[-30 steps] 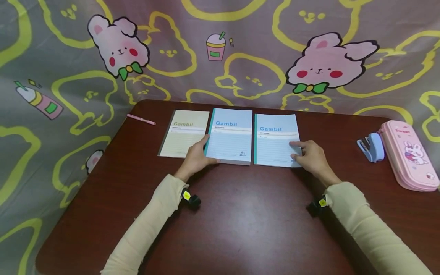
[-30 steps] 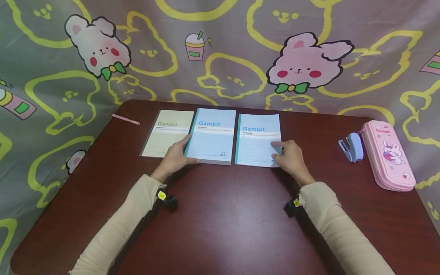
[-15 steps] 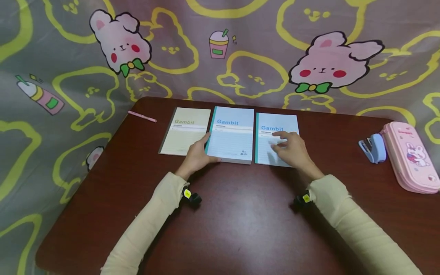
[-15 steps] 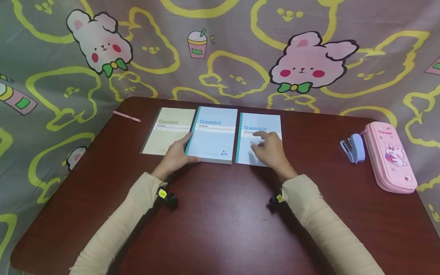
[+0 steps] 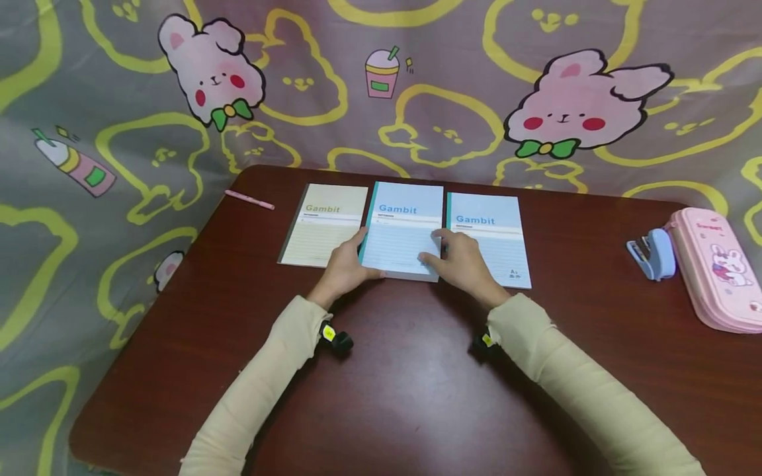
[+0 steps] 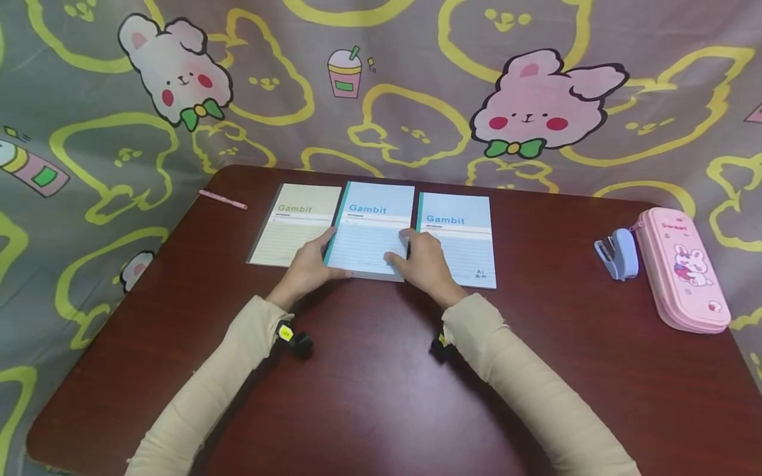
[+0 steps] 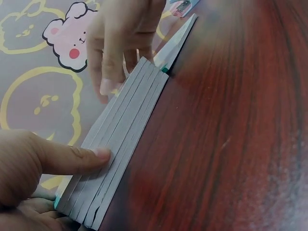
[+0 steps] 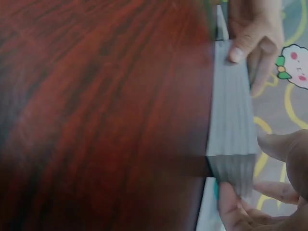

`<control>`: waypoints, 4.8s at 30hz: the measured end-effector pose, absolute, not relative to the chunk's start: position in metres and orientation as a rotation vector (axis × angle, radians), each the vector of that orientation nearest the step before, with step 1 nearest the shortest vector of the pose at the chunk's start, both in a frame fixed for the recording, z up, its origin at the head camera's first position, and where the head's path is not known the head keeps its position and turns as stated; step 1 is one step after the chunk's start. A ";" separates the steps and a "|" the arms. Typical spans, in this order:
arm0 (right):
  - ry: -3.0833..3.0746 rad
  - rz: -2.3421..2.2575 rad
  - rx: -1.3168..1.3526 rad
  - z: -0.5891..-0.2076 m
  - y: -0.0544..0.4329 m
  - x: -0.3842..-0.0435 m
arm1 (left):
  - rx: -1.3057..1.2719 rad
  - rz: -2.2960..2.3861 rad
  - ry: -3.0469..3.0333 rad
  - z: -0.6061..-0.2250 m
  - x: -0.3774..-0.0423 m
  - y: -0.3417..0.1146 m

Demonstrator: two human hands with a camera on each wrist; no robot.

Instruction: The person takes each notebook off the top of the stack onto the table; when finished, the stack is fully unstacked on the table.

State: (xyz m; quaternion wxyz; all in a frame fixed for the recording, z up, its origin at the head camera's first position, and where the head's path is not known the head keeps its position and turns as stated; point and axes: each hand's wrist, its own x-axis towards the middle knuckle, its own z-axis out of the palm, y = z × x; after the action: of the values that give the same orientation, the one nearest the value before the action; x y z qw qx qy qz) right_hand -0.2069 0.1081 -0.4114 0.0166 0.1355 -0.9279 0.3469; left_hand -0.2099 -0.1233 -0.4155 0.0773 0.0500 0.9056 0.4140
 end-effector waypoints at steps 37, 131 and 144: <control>-2.793 1.819 -0.046 -0.398 0.109 -0.215 | 0.178 1.211 2.746 -0.418 -0.211 -0.124; -2.795 0.651 0.027 -0.407 0.327 -0.164 | 0.163 1.242 2.715 -0.420 -0.211 -0.124; -2.920 0.902 0.587 -0.399 0.164 -0.183 | 0.099 1.234 2.682 -0.418 -0.213 -0.124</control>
State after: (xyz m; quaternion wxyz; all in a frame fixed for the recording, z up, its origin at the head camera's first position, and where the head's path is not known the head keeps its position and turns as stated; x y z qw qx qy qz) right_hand -0.1831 0.1642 -0.3991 0.0147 0.1885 -0.9382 0.2898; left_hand -0.2128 -0.1242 -0.4182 0.0939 0.0333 0.9040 0.4159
